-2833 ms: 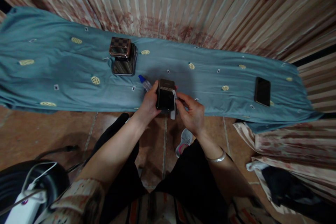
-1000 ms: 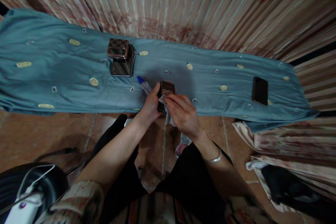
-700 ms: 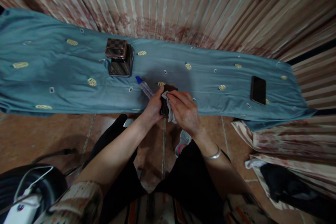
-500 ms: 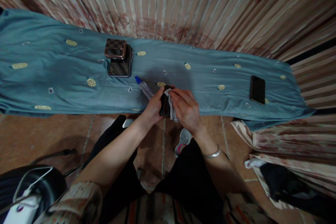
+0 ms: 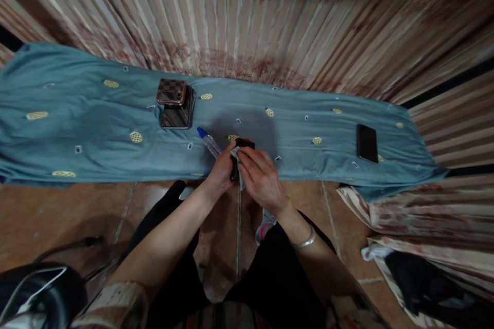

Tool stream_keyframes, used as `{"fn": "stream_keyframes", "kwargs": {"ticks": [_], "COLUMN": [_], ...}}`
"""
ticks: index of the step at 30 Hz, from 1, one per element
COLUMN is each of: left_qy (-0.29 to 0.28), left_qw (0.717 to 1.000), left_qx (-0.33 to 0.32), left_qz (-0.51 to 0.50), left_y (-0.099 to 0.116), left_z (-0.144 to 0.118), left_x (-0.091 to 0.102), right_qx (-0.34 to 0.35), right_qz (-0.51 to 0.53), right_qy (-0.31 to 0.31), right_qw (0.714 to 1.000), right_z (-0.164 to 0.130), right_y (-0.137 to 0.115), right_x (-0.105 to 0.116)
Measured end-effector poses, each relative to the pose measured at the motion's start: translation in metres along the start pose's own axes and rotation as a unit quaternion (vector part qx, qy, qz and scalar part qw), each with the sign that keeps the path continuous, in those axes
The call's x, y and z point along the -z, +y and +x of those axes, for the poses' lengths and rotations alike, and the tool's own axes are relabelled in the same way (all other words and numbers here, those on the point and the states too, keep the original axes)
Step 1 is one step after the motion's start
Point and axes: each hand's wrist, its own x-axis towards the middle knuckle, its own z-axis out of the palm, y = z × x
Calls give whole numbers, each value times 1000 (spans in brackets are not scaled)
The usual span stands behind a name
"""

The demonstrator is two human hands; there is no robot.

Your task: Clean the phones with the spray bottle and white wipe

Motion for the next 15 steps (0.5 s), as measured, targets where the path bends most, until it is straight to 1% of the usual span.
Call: {"fn": "stream_keyframes", "kwargs": {"ticks": [1, 3, 6, 10, 15], "left_qy": [-8, -7, 14, 15, 1], "left_qw": [1000, 1000, 1000, 1000, 999], "left_qx": [-2, -13, 7, 5, -16], "left_qz": [2, 7, 14, 15, 44], "left_y": [-2, -7, -10, -6, -2], "left_z": [1, 1, 0, -2, 3], "left_x": [0, 1, 1, 1, 8], "right_qx": [1, 0, -8, -41, -78], "right_qz": [-1, -4, -14, -23, 10], "right_qy": [0, 8, 35, 60, 68], "right_qw": [1000, 1000, 999, 997, 995], "right_z": [1, 3, 7, 11, 11], "right_y": [0, 4, 18, 35, 40], "right_x": [-1, -3, -6, -10, -17]}}
